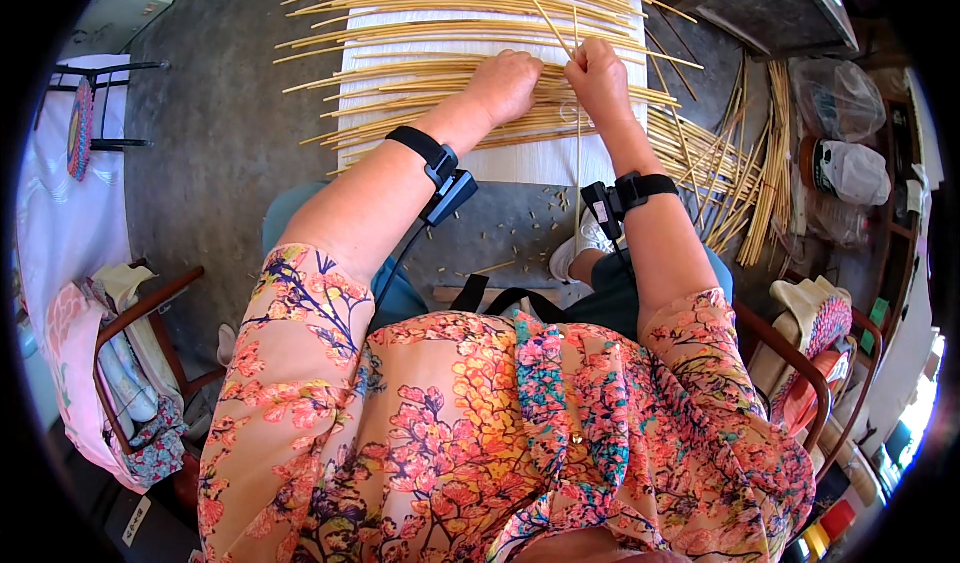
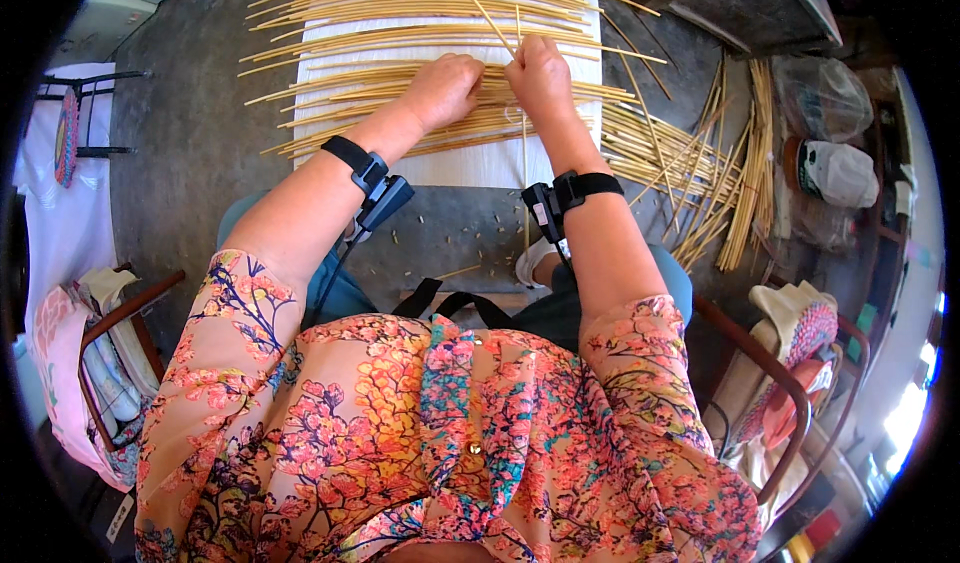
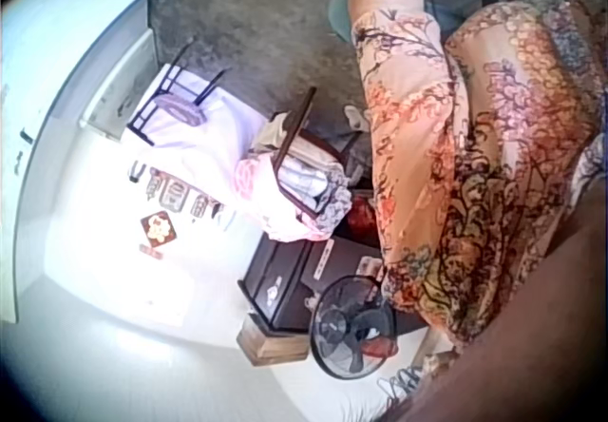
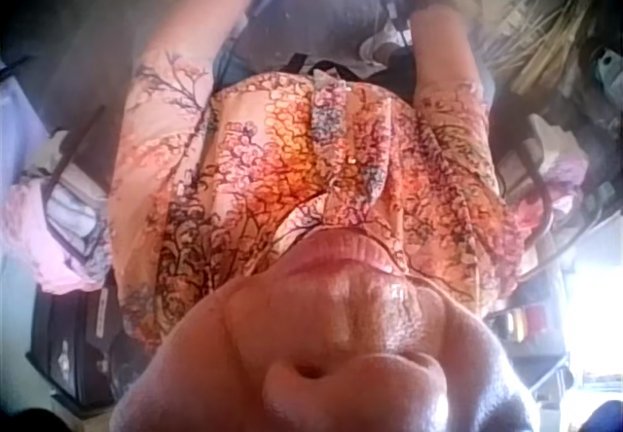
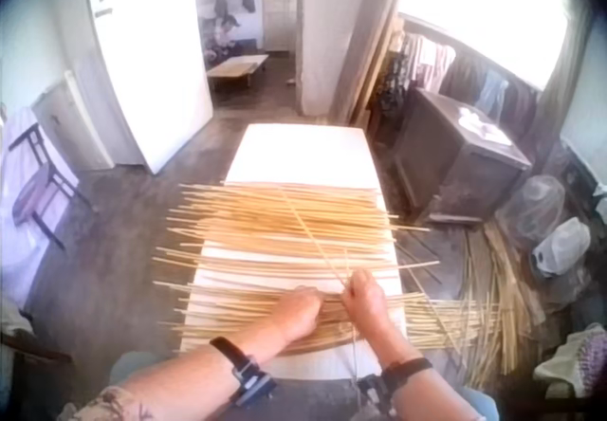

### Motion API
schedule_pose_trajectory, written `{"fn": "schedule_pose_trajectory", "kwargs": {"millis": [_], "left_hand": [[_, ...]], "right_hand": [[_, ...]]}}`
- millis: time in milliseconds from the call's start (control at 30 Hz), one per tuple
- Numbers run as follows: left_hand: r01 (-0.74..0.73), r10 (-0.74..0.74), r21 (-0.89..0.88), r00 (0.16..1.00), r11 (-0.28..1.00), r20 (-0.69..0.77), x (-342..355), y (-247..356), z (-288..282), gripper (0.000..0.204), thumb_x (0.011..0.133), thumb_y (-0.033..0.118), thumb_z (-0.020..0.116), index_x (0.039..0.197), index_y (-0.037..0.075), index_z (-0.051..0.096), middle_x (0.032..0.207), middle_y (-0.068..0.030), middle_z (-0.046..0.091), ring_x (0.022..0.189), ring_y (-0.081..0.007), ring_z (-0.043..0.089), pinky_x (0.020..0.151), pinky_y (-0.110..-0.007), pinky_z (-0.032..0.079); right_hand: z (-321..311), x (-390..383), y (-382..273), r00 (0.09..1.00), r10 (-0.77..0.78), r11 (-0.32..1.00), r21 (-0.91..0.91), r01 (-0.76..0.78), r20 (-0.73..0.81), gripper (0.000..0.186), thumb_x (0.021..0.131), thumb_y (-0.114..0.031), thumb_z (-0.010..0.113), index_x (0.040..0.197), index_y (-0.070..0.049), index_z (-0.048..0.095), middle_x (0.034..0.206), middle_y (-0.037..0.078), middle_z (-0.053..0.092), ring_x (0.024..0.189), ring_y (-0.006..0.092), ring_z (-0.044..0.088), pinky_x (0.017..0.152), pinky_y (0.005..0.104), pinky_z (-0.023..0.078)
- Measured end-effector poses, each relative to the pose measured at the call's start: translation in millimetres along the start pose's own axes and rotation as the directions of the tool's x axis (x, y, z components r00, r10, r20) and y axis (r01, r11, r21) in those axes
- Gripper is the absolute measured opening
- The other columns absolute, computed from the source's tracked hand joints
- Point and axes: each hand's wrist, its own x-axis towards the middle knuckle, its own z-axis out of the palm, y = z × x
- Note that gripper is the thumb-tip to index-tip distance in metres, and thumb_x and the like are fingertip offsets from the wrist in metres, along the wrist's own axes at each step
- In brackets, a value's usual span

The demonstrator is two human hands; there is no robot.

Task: The person ties long bamboo strips together using a needle and string, wrapping the string around a group of strips and then individually around one strip to secure them in a row.

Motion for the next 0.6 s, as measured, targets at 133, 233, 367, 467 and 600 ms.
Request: {"fn": "schedule_pose_trajectory", "kwargs": {"millis": [133,233,367,467,600], "left_hand": [[-0.010,0.009,-0.008,1.000,1.000,-0.004,-1.5,1.2,-1.5,0.004,0.071,0.006,0.056,0.073,0.005,0.058,0.082,-0.0128,0.062,0.084,-0.0319,0.058,0.071,-0.042,0.048],[-0.001,0.001,-0.003,1.000,1.000,0.018,-0.8,1.3,-1.1,0.004,0.072,0.006,0.055,0.074,0.005,0.059,0.083,-0.0126,0.062,0.085,-0.0317,0.058,0.072,-0.042,0.048],[0.008,-0.008,-0.002,0.999,1.000,0.038,-0.5,0.0,-0.7,0.005,0.073,0.007,0.055,0.074,0.005,0.059,0.084,-0.0124,0.062,0.086,-0.0313,0.058,0.073,-0.042,0.048],[0.005,-0.006,0.003,0.999,1.000,0.049,-0.6,-0.3,-1.8,0.006,0.074,0.008,0.056,0.077,0.005,0.059,0.085,-0.0121,0.062,0.087,-0.0312,0.058,0.073,-0.042,0.048],[0.036,-0.031,-0.046,0.994,0.998,0.102,-0.8,1.8,-8.0,0.021,0.076,0.012,0.058,0.096,0.008,0.063,0.091,-0.0121,0.063,0.091,-0.0309,0.058,0.077,-0.041,0.048]], "right_hand": [[-9.2,10.1,7.5,0.944,0.235,0.907,0.297,-0.299,0.234,0.017,0.065,-0.009,0.068,0.066,-0.002,0.054,0.060,0.009,0.056,0.054,0.0206,0.053,0.052,0.0325,0.044],[-12.0,12.9,11.3,0.904,0.293,0.812,0.418,-0.407,0.310,0.017,0.068,-0.008,0.070,0.066,-0.002,0.055,0.059,0.004,0.054,0.055,0.0115,0.049,0.051,0.0273,0.041],[-16.5,16.0,6.6,0.888,0.301,0.752,0.486,-0.446,0.348,0.018,0.071,-0.007,0.071,0.064,-0.003,0.054,0.061,0.002,0.054,0.055,0.0106,0.048,0.051,0.0255,0.040],[-18.8,14.7,0.9,0.864,0.296,0.648,0.578,-0.495,0.408,0.018,0.072,-0.007,0.071,0.067,-0.003,0.054,0.062,0.003,0.055,0.055,0.0106,0.048,0.051,0.0244,0.038],[-23.4,11.7,-8.2,0.765,0.314,0.430,0.635,-0.643,0.562,0.016,0.077,-0.006,0.069,0.073,-0.005,0.053,0.072,0.005,0.060,0.063,0.0103,0.055,0.056,0.0219,0.044]]}}
